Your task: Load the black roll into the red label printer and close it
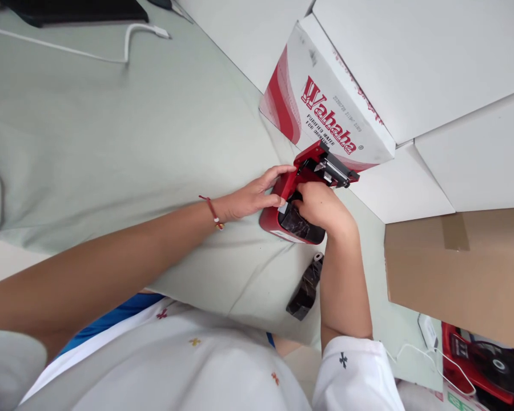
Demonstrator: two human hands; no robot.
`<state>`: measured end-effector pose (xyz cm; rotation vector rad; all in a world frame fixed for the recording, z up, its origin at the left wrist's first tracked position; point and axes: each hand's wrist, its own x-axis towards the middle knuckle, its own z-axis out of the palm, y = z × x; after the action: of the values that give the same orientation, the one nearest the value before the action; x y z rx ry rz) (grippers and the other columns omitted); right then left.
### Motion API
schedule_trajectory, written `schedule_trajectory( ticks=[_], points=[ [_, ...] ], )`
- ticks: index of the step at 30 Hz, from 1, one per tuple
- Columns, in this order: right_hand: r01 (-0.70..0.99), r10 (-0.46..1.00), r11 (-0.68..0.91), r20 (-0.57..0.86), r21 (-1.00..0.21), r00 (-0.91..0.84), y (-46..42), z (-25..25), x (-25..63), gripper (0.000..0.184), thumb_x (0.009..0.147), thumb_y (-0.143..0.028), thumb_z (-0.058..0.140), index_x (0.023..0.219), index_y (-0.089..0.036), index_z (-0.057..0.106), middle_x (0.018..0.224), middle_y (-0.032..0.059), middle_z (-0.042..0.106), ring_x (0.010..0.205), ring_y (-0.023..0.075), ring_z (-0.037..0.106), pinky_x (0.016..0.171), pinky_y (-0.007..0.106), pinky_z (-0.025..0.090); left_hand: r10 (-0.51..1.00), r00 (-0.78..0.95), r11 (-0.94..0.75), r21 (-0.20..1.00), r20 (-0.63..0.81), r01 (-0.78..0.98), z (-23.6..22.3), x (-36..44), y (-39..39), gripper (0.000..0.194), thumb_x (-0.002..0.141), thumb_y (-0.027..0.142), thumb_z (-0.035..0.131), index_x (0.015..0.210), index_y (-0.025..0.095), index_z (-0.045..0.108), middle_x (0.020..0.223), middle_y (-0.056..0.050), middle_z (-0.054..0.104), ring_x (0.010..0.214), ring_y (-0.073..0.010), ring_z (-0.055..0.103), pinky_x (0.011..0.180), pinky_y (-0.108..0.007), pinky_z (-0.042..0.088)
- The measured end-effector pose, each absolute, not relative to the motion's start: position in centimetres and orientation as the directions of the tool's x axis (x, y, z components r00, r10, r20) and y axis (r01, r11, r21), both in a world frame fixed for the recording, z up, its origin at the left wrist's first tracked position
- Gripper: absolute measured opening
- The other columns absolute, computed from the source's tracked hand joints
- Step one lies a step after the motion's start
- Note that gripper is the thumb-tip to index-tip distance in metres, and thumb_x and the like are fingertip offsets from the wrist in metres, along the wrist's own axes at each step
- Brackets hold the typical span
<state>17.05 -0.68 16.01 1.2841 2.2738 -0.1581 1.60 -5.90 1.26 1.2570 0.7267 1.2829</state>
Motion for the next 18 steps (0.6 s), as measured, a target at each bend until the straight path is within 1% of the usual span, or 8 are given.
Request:
schedule_trajectory(
  ticks=[3, 5, 7, 9, 12, 13, 15, 18],
  points=[
    [0.843, 0.757, 0.537, -0.467, 0.045, -0.457, -0.8, 15.8, 17.9, 0.022, 0.103, -0.015, 0.064, 0.115, -0.013, 0.083, 0.112, 0.0137, 0.086, 0.094, 0.0241, 0.074, 0.081, 0.033, 0.049, 0.949, 0.21, -0.167, 0.94, 0.235, -0.296, 1.2, 1.5, -6.0, 0.083, 0.085, 0.035, 0.075, 0.165, 0.03, 0.053, 0.171, -0.011, 0.056, 0.167, -0.0388, 0.043, 0.144, -0.062, 0.032],
    [0.834, 0.76, 0.546, -0.368, -0.084, -0.535, -1.7, 16.3, 19.2, 0.023, 0.105, -0.021, 0.065, 0.117, -0.017, 0.085, 0.114, 0.0112, 0.087, 0.096, 0.0242, 0.077, 0.085, 0.035, 0.054, 0.949, 0.212, -0.163, 0.941, 0.232, -0.298, 1.1, 1.5, -6.0, 0.084, 0.085, 0.036, 0.076, 0.165, 0.03, 0.053, 0.171, -0.011, 0.055, 0.166, -0.039, 0.044, 0.144, -0.063, 0.032],
    [0.812, 0.81, 0.527, -0.14, -0.248, -0.569, -2.9, 17.0, 20.7, 0.025, 0.108, -0.03, 0.066, 0.12, -0.022, 0.086, 0.115, 0.0083, 0.087, 0.097, 0.0241, 0.079, 0.088, 0.036, 0.058, 0.948, 0.226, -0.151, 0.94, 0.226, -0.305, 0.9, 1.5, -5.9, 0.086, 0.085, 0.038, 0.078, 0.167, 0.03, 0.051, 0.17, -0.012, 0.055, 0.165, -0.0393, 0.046, 0.144, -0.063, 0.032],
    [0.778, 0.854, 0.521, 0.207, -0.351, -0.478, -3.6, 17.4, 22.3, 0.029, 0.112, -0.04, 0.064, 0.124, -0.024, 0.086, 0.116, 0.0085, 0.087, 0.097, 0.0242, 0.08, 0.086, 0.038, 0.061, 0.946, 0.236, -0.14, 0.937, 0.222, -0.321, 0.8, 1.5, -6.0, 0.087, 0.086, 0.038, 0.079, 0.168, 0.031, 0.05, 0.171, -0.011, 0.055, 0.164, -0.0392, 0.047, 0.144, -0.064, 0.032],
    [0.753, 0.711, 0.596, 0.62, -0.28, -0.332, -2.8, 16.7, 24.1, 0.041, 0.116, -0.049, 0.061, 0.141, -0.024, 0.081, 0.142, 0.015, 0.08, 0.124, 0.0298, 0.076, 0.098, 0.045, 0.062, 0.943, 0.244, -0.135, 0.931, 0.226, -0.34, 0.6, 1.4, -6.0, 0.085, 0.088, 0.037, 0.079, 0.168, 0.034, 0.05, 0.176, -0.009, 0.051, 0.166, -0.0389, 0.047, 0.144, -0.064, 0.032],
    [0.757, 0.669, 0.611, 0.663, -0.234, -0.335, -2.2, 16.2, 24.6, 0.045, 0.116, -0.051, 0.06, 0.148, -0.024, 0.077, 0.152, 0.0166, 0.075, 0.137, 0.0321, 0.072, 0.107, 0.049, 0.061, 0.941, 0.246, -0.137, 0.928, 0.231, -0.346, 0.5, 1.3, -6.0, 0.085, 0.089, 0.037, 0.079, 0.168, 0.035, 0.049, 0.178, -0.008, 0.05, 0.167, -0.039, 0.046, 0.144, -0.064, 0.033],
    [0.758, 0.683, 0.618, 0.619, -0.207, -0.388, -1.0, 15.0, 25.3, 0.051, 0.117, -0.056, 0.057, 0.155, -0.026, 0.072, 0.158, 0.017, 0.071, 0.151, 0.0342, 0.065, 0.122, 0.057, 0.055, 0.936, 0.255, -0.144, 0.923, 0.244, -0.357, 0.3, 1.2, -5.9, 0.086, 0.09, 0.036, 0.08, 0.17, 0.035, 0.047, 0.18, -0.007, 0.048, 0.169, -0.0395, 0.045, 0.143, -0.063, 0.035],
    [0.725, 0.732, 0.629, 0.529, -0.28, -0.43, -1.0, 13.8, 25.8, 0.047, 0.119, -0.056, 0.052, 0.145, -0.027, 0.079, 0.142, 0.0134, 0.081, 0.141, 0.031, 0.073, 0.124, 0.059, 0.055, 0.925, 0.259, -0.177, 0.918, 0.279, -0.355, -0.1, 1.1, -5.8, 0.088, 0.093, 0.04, 0.081, 0.172, 0.036, 0.045, 0.184, -0.007, 0.046, 0.172, -0.0405, 0.043, 0.144, -0.063, 0.035]
  ],
)
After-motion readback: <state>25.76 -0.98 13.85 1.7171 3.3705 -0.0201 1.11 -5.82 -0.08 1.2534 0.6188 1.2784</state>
